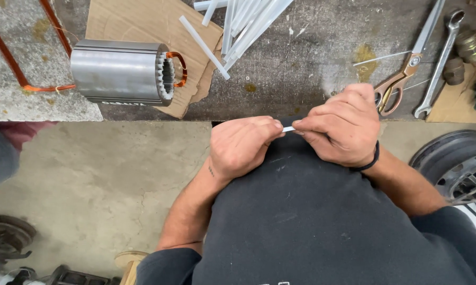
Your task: Assembling a motor stator by preparing insulation strips and inserting copper wire coils into the core slots.
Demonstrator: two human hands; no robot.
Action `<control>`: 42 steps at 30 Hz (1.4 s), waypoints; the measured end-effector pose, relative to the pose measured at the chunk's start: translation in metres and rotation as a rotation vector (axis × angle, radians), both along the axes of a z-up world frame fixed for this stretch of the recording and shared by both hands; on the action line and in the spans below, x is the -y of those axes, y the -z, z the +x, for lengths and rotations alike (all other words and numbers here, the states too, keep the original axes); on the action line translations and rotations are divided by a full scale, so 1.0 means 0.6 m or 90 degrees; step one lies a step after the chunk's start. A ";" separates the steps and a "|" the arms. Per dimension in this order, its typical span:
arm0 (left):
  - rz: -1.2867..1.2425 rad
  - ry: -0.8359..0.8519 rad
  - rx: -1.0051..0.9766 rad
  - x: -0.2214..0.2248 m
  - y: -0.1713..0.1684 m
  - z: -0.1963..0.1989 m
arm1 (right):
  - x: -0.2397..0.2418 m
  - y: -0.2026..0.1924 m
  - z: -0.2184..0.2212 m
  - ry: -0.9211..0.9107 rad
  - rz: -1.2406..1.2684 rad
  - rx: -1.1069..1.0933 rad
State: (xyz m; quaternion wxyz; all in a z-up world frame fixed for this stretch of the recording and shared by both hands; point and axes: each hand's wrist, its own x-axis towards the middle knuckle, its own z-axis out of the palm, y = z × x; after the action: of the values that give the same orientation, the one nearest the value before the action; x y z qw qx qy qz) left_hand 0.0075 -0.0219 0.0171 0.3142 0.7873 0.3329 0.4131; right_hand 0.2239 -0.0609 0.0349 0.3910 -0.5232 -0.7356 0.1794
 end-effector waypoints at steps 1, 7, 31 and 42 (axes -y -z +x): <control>0.002 0.002 -0.001 -0.001 -0.001 -0.003 | -0.002 -0.005 0.004 0.002 0.002 -0.001; 0.059 -0.024 -0.006 -0.005 -0.012 -0.029 | 0.005 -0.017 0.030 -0.016 0.011 0.028; -0.279 0.015 -0.158 -0.016 -0.035 -0.049 | -0.059 0.002 -0.018 -0.192 -0.014 0.053; 0.154 0.126 -0.364 -0.046 -0.033 -0.047 | -0.066 -0.015 -0.013 -0.261 -0.033 0.105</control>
State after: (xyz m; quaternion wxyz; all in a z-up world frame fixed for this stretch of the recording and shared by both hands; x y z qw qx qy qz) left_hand -0.0210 0.0056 0.0371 0.1509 0.9316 0.2779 0.1792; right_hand 0.2160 -0.0211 0.0439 0.2711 -0.3855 -0.8513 0.2306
